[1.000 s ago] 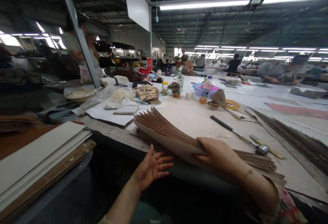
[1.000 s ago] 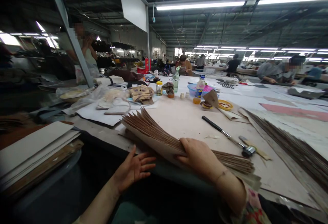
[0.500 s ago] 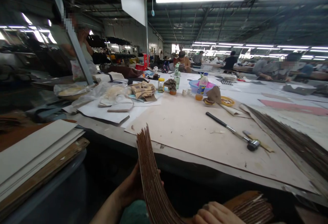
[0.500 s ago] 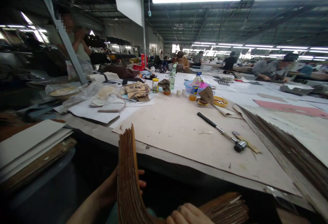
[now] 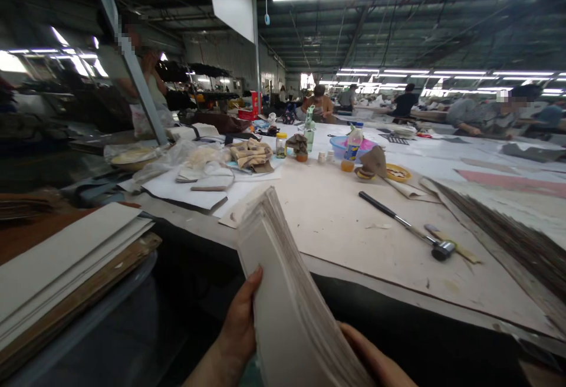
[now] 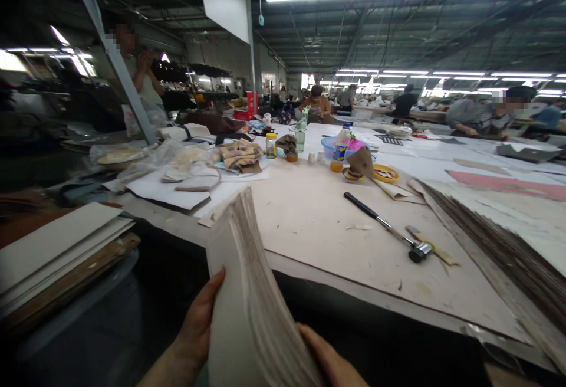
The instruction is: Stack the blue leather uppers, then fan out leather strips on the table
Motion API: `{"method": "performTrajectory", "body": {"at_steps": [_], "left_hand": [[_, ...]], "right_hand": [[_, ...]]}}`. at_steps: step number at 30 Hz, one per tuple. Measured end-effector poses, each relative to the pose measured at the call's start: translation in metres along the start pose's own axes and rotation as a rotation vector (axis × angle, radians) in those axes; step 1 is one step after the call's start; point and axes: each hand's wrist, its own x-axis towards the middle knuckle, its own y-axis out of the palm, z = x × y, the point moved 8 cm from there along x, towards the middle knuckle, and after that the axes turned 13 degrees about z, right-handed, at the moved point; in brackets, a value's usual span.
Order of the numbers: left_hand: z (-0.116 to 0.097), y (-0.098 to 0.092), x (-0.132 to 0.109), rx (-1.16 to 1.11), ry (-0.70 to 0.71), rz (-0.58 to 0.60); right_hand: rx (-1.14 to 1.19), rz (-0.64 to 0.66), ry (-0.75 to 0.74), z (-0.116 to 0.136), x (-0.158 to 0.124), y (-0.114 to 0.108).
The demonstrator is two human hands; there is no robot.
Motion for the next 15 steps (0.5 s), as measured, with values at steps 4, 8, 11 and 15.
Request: {"method": "performTrajectory", "body": {"at_steps": [4,8,11,15], "left_hand": [[-0.038,0.027,-0.001,0.245,0.471,-0.058],[-0.042,0.051,-0.004,0.626,0.636,0.038],[-0.048,0.046,0.000,0.729,0.609,0.051],[-0.059,0.023,0.016,0.473,0.398,0.069]], "right_hand": [[0.412,0.077,0.117,-0.013,0.001,-0.011],[0.588,0.046,0.096,-0.020,0.021,-0.004],[0.637,0.007,0.073,-0.030,0.032,0.005],[0.401,-0.068,0.048,-0.025,0.022,-0.013]]}}
